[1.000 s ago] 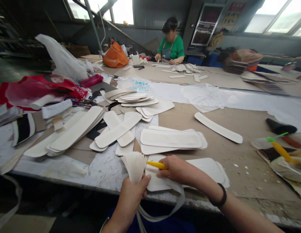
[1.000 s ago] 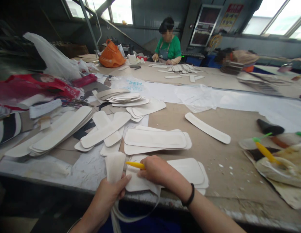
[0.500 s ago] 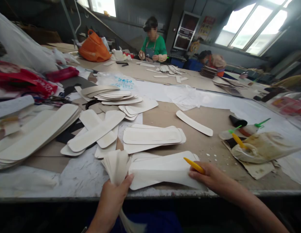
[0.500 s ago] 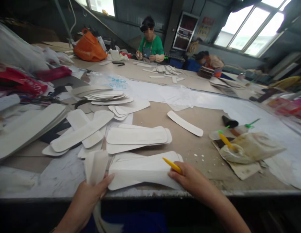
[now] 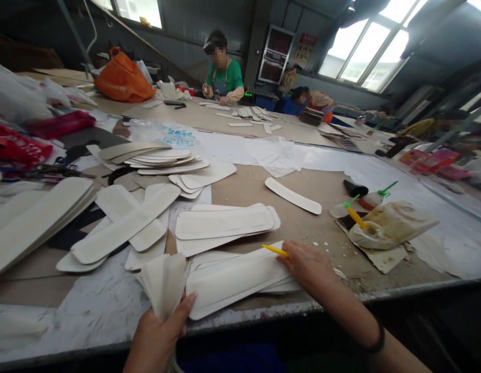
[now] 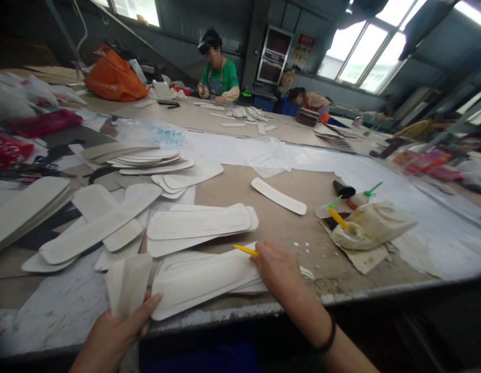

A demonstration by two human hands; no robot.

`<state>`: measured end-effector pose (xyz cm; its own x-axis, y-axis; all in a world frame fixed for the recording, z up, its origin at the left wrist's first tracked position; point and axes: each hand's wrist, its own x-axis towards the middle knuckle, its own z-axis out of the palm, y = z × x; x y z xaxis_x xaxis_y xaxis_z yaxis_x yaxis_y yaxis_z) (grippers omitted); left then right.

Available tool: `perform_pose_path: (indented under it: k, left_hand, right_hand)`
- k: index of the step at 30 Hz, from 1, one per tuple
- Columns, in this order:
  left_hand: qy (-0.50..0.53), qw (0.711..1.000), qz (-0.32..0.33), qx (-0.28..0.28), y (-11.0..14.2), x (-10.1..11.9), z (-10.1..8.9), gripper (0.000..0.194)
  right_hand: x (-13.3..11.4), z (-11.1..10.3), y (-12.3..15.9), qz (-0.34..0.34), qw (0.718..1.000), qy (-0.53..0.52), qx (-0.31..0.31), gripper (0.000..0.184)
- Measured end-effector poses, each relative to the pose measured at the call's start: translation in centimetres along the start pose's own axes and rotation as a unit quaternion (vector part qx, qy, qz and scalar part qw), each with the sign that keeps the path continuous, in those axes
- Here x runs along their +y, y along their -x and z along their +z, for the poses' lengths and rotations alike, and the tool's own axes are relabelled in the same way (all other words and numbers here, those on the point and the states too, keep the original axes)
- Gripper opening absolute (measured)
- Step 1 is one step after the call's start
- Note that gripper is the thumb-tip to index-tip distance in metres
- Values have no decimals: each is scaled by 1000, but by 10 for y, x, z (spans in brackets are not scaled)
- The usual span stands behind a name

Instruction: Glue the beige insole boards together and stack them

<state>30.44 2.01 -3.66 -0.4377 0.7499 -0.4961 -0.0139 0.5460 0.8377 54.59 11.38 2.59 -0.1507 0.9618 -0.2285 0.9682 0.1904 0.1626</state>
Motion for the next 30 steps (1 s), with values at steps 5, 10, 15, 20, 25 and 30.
perform_pose_path:
  k: [5, 10, 15, 20, 25, 30]
  left_hand:
    - [-7, 1000, -17, 0, 1, 4, 0, 43]
    - [-35, 999, -18, -10, 1, 5, -3, 43]
    - [-56, 998, 5, -25, 2, 8, -5, 44]
    - [-83, 996, 6, -36, 0, 9, -5, 47]
    - [-87, 996, 3, -29, 1, 10, -5, 46]
    - [-97, 995, 4, -22, 1, 10, -5, 48]
  right_hand:
    - [1, 1, -5, -18, 1000, -2, -6, 15]
    - [2, 2, -10, -28, 999, -7, -33, 18]
    - [3, 1, -12, -58, 998, -6, -20, 17]
    - [6, 0, -14, -69, 997, -10, -34, 19]
    - [6, -2, -19, -67, 997, -16, -46, 20]
    - [5, -1, -25, -54, 997, -22, -59, 19]
